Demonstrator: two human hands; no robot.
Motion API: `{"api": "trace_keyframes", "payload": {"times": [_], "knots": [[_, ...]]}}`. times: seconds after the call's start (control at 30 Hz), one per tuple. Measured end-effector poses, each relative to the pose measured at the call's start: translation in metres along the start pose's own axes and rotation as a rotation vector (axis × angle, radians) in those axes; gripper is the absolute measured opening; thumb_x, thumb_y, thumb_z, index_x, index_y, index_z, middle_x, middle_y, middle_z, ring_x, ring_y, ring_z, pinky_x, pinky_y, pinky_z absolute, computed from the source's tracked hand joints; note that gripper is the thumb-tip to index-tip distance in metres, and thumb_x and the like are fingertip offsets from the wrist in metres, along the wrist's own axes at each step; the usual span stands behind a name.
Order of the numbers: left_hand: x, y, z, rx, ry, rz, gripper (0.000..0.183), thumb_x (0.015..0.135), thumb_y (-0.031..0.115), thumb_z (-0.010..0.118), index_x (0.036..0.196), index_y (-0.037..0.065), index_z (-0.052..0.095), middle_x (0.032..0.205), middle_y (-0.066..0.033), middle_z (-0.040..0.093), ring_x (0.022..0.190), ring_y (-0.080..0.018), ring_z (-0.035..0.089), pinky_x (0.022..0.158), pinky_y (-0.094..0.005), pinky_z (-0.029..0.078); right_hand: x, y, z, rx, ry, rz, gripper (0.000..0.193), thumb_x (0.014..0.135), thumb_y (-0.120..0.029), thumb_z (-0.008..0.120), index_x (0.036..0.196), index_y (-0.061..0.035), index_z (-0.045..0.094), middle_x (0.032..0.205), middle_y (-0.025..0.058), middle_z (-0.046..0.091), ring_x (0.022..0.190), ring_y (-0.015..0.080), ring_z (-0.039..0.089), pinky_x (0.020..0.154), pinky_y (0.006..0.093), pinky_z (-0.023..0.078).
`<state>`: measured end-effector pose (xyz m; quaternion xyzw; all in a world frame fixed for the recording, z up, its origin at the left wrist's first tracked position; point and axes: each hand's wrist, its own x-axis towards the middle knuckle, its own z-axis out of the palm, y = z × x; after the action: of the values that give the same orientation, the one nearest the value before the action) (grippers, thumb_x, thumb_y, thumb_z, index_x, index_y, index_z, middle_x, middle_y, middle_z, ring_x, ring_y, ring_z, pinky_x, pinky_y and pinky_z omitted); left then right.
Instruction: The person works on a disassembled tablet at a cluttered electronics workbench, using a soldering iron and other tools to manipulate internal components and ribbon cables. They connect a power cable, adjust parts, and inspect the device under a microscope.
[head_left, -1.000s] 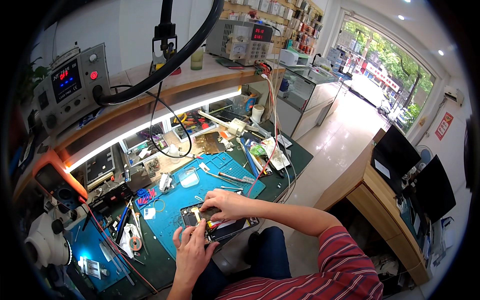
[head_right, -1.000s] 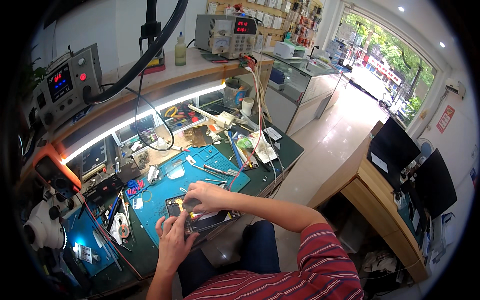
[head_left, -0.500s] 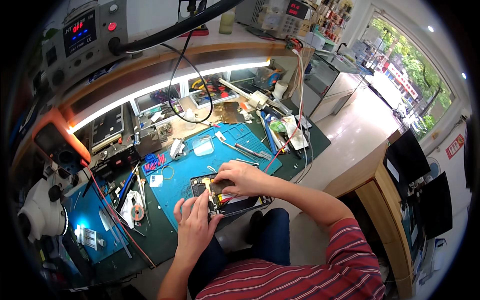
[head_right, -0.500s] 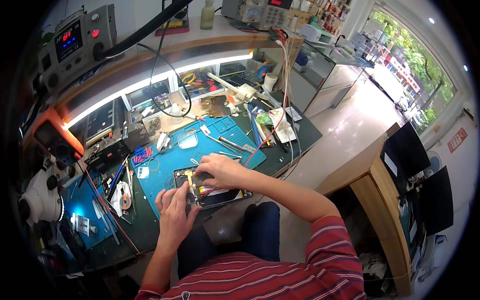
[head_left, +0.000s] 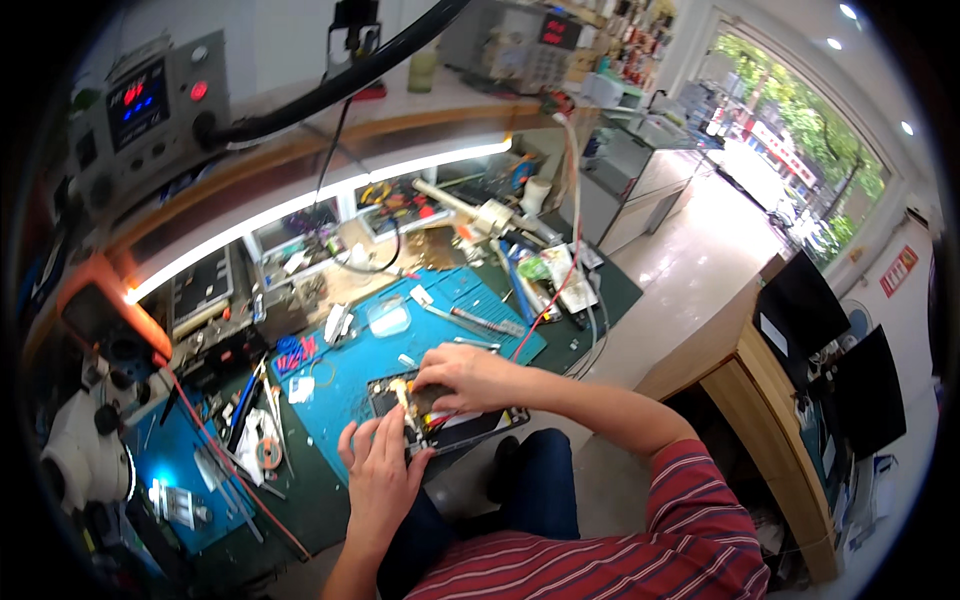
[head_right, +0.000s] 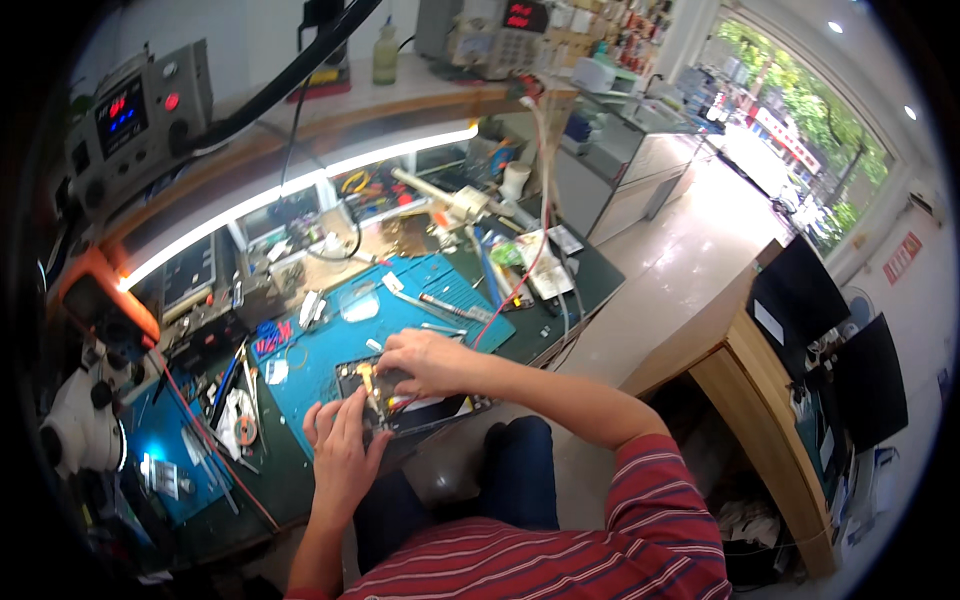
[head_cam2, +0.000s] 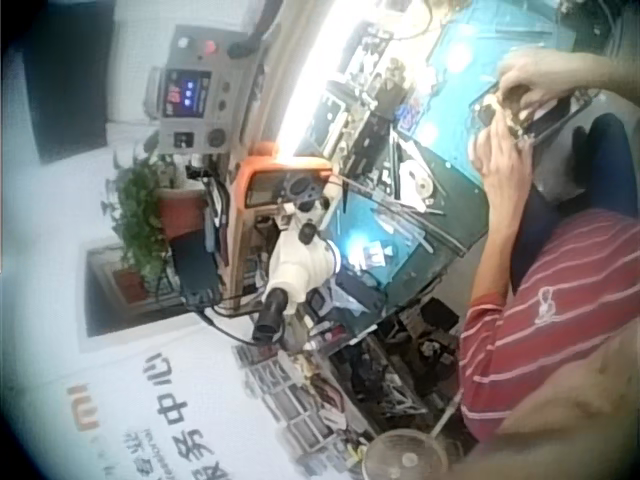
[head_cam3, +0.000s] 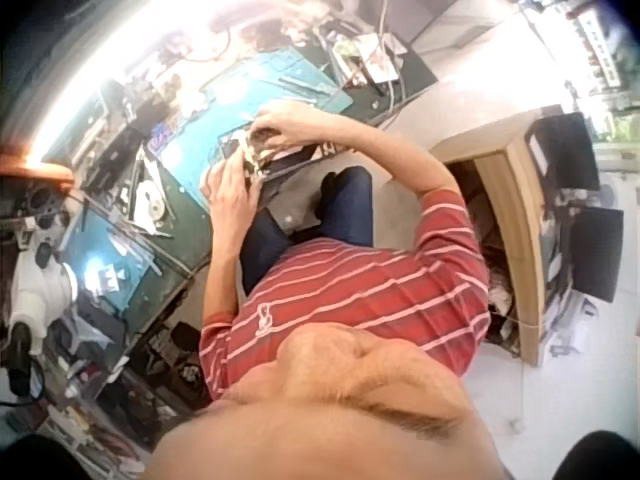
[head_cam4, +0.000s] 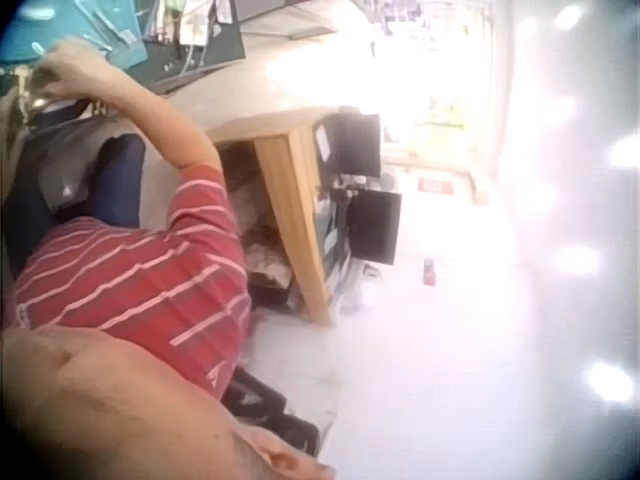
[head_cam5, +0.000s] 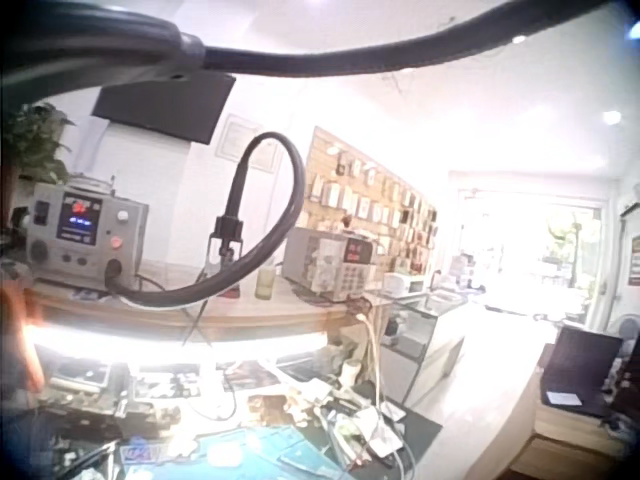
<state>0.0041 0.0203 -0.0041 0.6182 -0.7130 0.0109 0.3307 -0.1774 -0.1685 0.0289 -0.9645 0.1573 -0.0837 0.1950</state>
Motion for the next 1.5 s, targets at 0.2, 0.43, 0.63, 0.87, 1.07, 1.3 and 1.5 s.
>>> {"api": "trace_keyframes", "payload": {"times": [0.2, 0.43, 0.63, 0.87, 1.07, 1.3, 1.5], "knots": [[-0.001, 0.001, 0.0, 0.01, -0.005, 0.0, 0.077, 0.083, 0.023, 0.085, 0.149, -0.001, 0.054, 0.129, -0.0116, 0.068, 0.125, -0.0301, 0.056, 0.12, -0.0518, 0.03, 0.002, -0.003, -0.004, 0.016, -0.007, 0.046, 0.038, 0.085, -0.024, 0.082, 0.12, -0.0092, 0.075, 0.12, 0.0091, 0.068, 0.118, 0.0311, 0.063, 0.102, 0.0449, 0.051], [-0.001, 0.001, 0.001, 0.012, -0.003, 0.005, 0.077, 0.082, 0.022, 0.086, 0.148, 0.0, 0.055, 0.129, -0.0114, 0.068, 0.125, -0.03, 0.057, 0.12, -0.0521, 0.031, 0.001, -0.004, -0.003, -0.001, -0.007, 0.062, 0.037, 0.086, -0.024, 0.082, 0.119, -0.0097, 0.076, 0.12, 0.008, 0.068, 0.118, 0.0298, 0.063, 0.102, 0.0445, 0.051], [-0.002, -0.001, 0.002, 0.059, -0.016, 0.045, 0.075, 0.081, 0.026, 0.086, 0.146, 0.002, 0.057, 0.135, -0.0107, 0.066, 0.127, -0.0296, 0.056, 0.12, -0.0521, 0.03, 0.001, -0.002, 0.003, -0.013, -0.027, -0.003, 0.036, 0.088, -0.021, 0.081, 0.12, -0.0067, 0.074, 0.118, 0.008, 0.068, 0.11, 0.0294, 0.064, 0.097, 0.042, 0.053], [-0.001, 0.001, 0.002, 0.162, -0.114, 0.058, 0.069, 0.085, 0.04, 0.082, 0.144, 0.01, 0.063, 0.155, -0.0099, 0.053, 0.14, -0.03, 0.046, 0.125, -0.0552, 0.023, 0.002, -0.01, 0.008, -0.086, 0.011, 0.026, 0.032, 0.084, -0.02, 0.083, 0.113, -0.0081, 0.078, 0.114, 0.0067, 0.067, 0.107, 0.0284, 0.065, 0.094, 0.0419, 0.054], [0.002, 0.003, 0.003, 0.15, -0.128, 0.055, 0.067, 0.087, 0.042, 0.08, 0.145, 0.012, 0.063, 0.157, -0.0125, 0.049, 0.143, -0.0312, 0.043, 0.127, -0.0573, 0.019, -0.002, -0.01, 0.012, -0.104, 0.029, 0.032, 0.033, 0.084, -0.023, 0.084, 0.114, -0.011, 0.079, 0.113, 0.006, 0.067, 0.109, 0.0279, 0.065, 0.093, 0.0421, 0.055], [0.001, 0.001, 0.003, 0.151, -0.119, 0.057, 0.065, 0.088, 0.041, 0.08, 0.145, 0.014, 0.064, 0.155, -0.0122, 0.049, 0.145, -0.032, 0.041, 0.128, -0.0591, 0.017, 0.0, -0.014, 0.01, -0.082, 0.031, 0.041, 0.033, 0.084, -0.022, 0.084, 0.115, -0.0112, 0.08, 0.114, 0.0065, 0.067, 0.109, 0.0285, 0.065, 0.094, 0.0424, 0.055], [0.006, 0.002, 0.004, 0.105, -0.124, 0.047, 0.066, 0.086, 0.039, 0.082, 0.145, 0.013, 0.064, 0.153, -0.0121, 0.049, 0.144, -0.032, 0.041, 0.129, -0.0591, 0.018, -0.008, -0.007, 0.014, -0.087, 0.086, 0.004, 0.033, 0.087, -0.021, 0.082, 0.118, -0.0108, 0.078, 0.114, 0.0065, 0.067, 0.105, 0.0298, 0.065, 0.093, 0.0416, 0.054]]}}
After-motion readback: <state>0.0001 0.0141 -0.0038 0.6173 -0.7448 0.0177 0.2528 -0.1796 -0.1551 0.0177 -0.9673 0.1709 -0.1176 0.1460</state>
